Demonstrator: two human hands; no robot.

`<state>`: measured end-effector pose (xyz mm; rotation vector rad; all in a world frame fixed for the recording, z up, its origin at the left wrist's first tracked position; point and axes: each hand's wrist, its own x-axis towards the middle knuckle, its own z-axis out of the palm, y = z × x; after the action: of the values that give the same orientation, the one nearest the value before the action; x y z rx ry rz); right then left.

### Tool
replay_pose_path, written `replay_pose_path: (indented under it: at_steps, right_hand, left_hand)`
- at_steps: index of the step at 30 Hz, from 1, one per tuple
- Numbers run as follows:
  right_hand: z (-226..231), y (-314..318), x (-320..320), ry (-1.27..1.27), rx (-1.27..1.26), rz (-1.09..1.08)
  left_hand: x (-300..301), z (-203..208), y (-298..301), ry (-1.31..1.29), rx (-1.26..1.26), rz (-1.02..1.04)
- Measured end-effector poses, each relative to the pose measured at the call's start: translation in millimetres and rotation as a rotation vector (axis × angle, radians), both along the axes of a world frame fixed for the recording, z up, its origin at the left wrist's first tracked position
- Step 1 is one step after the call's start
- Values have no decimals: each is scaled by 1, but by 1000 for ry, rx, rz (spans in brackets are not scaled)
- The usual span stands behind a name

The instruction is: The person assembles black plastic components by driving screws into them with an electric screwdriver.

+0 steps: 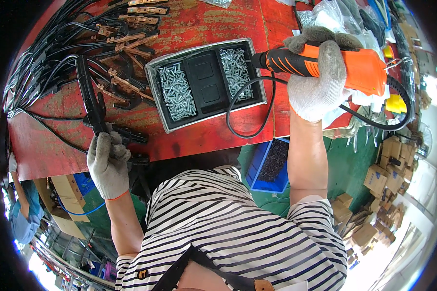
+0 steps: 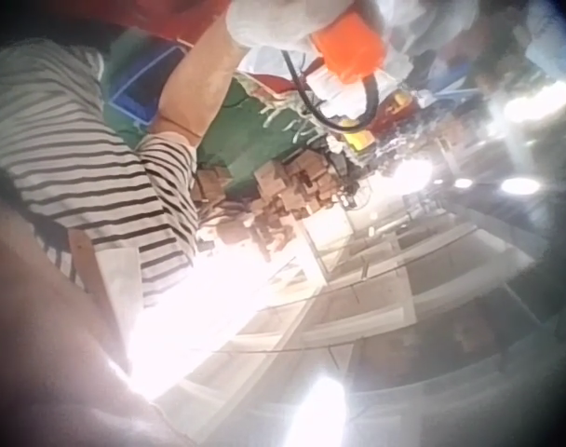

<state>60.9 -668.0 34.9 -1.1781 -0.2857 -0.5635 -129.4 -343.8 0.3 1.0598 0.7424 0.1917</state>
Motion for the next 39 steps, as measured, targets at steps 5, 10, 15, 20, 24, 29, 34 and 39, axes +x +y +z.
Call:
replay_pose_path:
  at_steps: [5, 10, 15, 20, 24, 29, 34, 39]
  right_hand:
    - [1, 4, -3, 46, -57, -26]
    - [-3, 4, -1, 86, -90, -66]
    - [-2, 3, 2, -16, 46, -6]
    - [8, 6, -2, 0, -15, -44]
    - [22, 10, -8, -23, -163, -137]
    - [24, 13, -7, -288, -585, -375]
    - [34, 36, -16, 34, -354, -110]
    - [11, 28, -12, 70, -202, -99]
  left_hand:
    - [0, -1, 0, -1, -11, -4]
    - [0, -1, 2, -15, -21, -20]
    - [-1, -2, 0, -1, -17, -7]
    - [-3, -3, 2, -26, -33, -41]
    - [-2, -1, 2, -46, -51, -29]
    - [-5, -1, 5, -23, -56, -59]
    - [-10, -4, 8, -61, -98, -80]
    - [-11, -2, 8, -45, -95, -76]
